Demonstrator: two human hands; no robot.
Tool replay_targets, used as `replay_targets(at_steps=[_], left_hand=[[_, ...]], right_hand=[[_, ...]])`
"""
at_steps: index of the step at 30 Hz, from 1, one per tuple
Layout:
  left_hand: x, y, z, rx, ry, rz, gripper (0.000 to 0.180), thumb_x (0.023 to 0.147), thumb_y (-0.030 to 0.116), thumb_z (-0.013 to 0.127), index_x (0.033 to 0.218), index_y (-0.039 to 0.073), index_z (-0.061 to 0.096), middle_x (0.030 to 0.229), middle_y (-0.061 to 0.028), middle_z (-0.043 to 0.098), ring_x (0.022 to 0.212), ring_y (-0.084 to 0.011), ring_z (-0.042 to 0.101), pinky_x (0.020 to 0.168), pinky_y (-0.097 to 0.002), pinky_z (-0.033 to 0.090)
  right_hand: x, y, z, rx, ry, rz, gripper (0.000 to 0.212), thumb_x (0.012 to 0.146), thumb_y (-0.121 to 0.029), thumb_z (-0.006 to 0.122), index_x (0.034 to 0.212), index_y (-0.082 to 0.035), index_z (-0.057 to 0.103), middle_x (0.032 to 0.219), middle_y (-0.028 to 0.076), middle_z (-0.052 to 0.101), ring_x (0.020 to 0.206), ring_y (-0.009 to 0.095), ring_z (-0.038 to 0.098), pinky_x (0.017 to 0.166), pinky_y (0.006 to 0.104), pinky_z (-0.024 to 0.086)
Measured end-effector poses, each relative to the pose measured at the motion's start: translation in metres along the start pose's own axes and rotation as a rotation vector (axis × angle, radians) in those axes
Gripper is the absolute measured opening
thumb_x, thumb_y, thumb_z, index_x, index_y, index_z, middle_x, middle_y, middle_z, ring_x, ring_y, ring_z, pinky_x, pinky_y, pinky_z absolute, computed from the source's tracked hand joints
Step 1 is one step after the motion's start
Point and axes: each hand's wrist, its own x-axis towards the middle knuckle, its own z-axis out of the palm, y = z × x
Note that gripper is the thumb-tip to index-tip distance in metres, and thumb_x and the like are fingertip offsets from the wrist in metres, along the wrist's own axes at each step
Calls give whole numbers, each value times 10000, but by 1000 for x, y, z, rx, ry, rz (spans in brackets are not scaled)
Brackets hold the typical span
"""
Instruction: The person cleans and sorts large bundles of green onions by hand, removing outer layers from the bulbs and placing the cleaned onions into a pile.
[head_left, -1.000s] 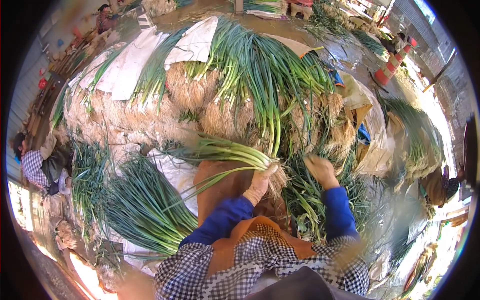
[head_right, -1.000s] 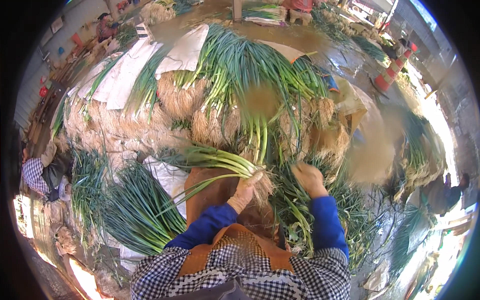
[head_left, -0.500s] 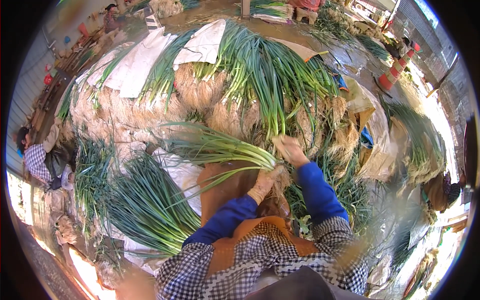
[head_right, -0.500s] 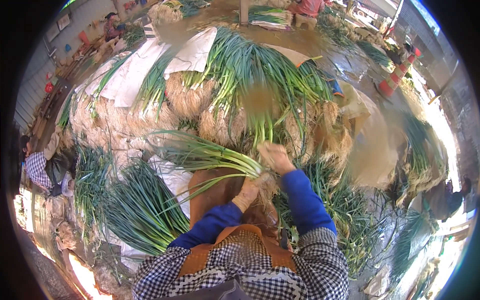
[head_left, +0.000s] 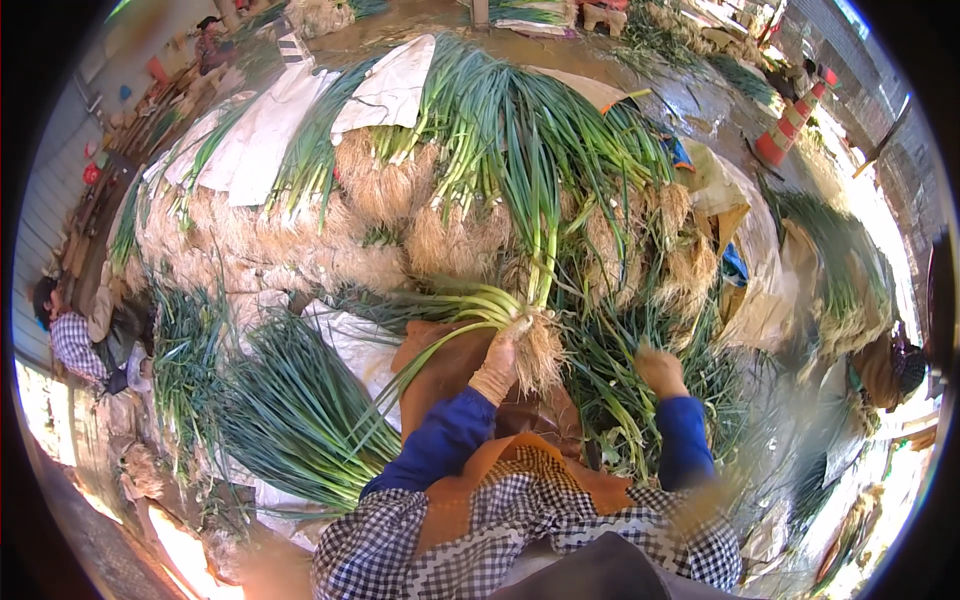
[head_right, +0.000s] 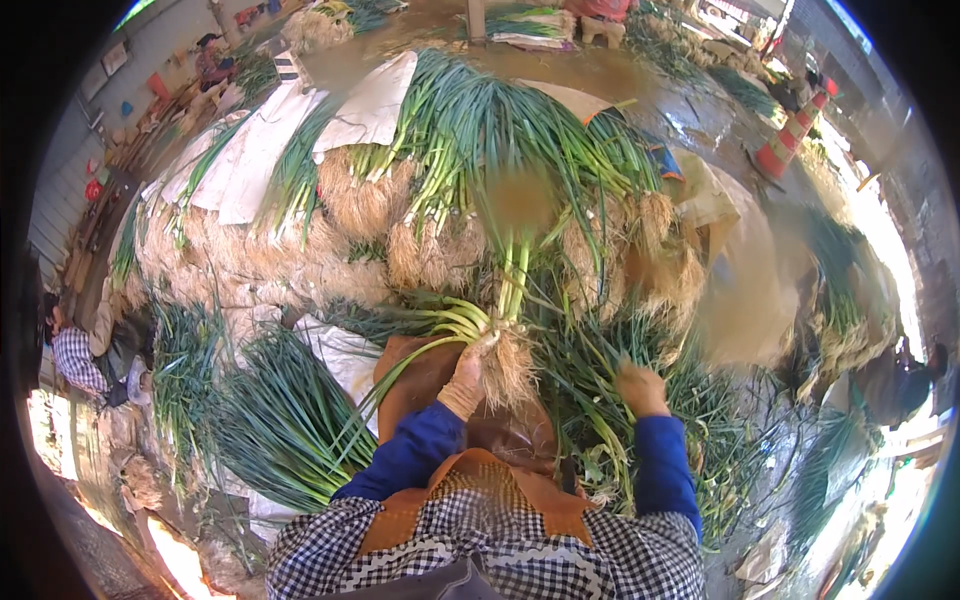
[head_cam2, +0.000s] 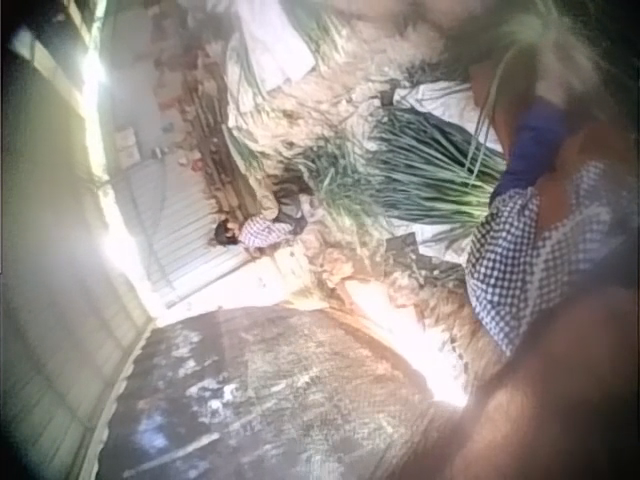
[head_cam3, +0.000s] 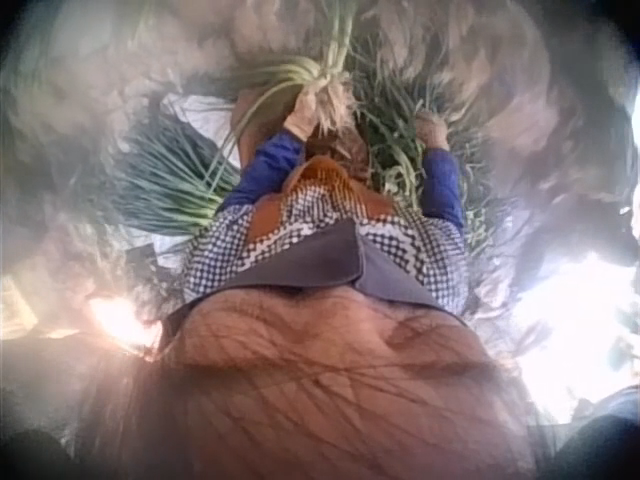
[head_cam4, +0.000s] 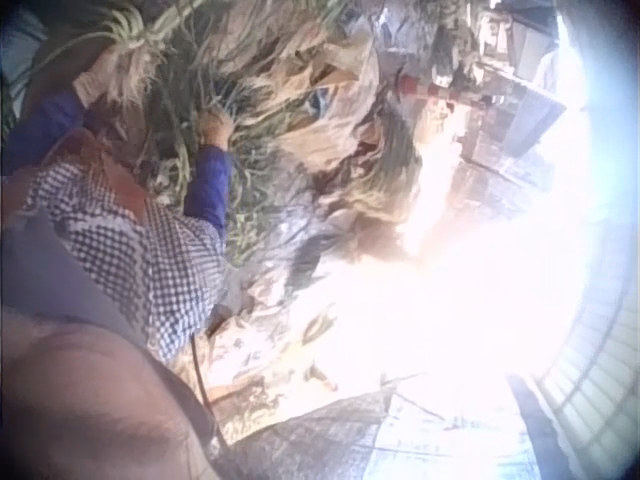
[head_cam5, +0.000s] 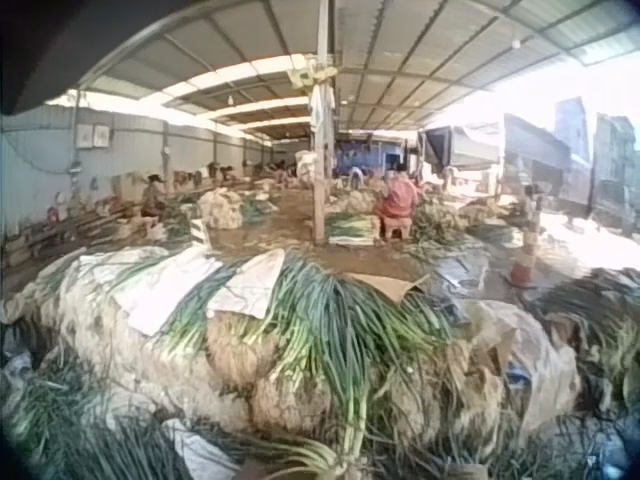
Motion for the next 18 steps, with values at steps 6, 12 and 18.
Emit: replay_targets(at_steps=[6, 12, 18], left_hand=[[3, -2, -18, 220, 69, 35, 242, 857, 95, 519, 1084, 20, 556, 999, -61, 596, 852, -164, 580, 777, -294, 486], [3, -6, -26, 371, 146, 157, 236, 857, 98, 520, 1073, 11, 559, 948, -55, 585, 848, -156, 565, 783, -286, 474], [6, 12, -33, 287, 126, 123, 272, 861, 128, 510, 1101, 8, 549, 1005, -92, 608, 900, -202, 577, 819, -330, 481]], right_hand=[[138, -118, -65, 717, 622, -76, 454, 855, -338, 555, 1211, -62, 500, 982, 121, 595, 929, 245, 560, 840, 293, 438], [100, -127, -41, 401, 381, -459, 278, 900, -146, 456, 1168, -148, 533, 688, -11, 540, 625, 157, 550, 540, 274, 459], [-30, -11, -39, 1169, -453, 238, 288, 878, -225, 522, 1073, -36, 620, 914, 127, 647, 825, 180, 624, 670, 318, 485]])
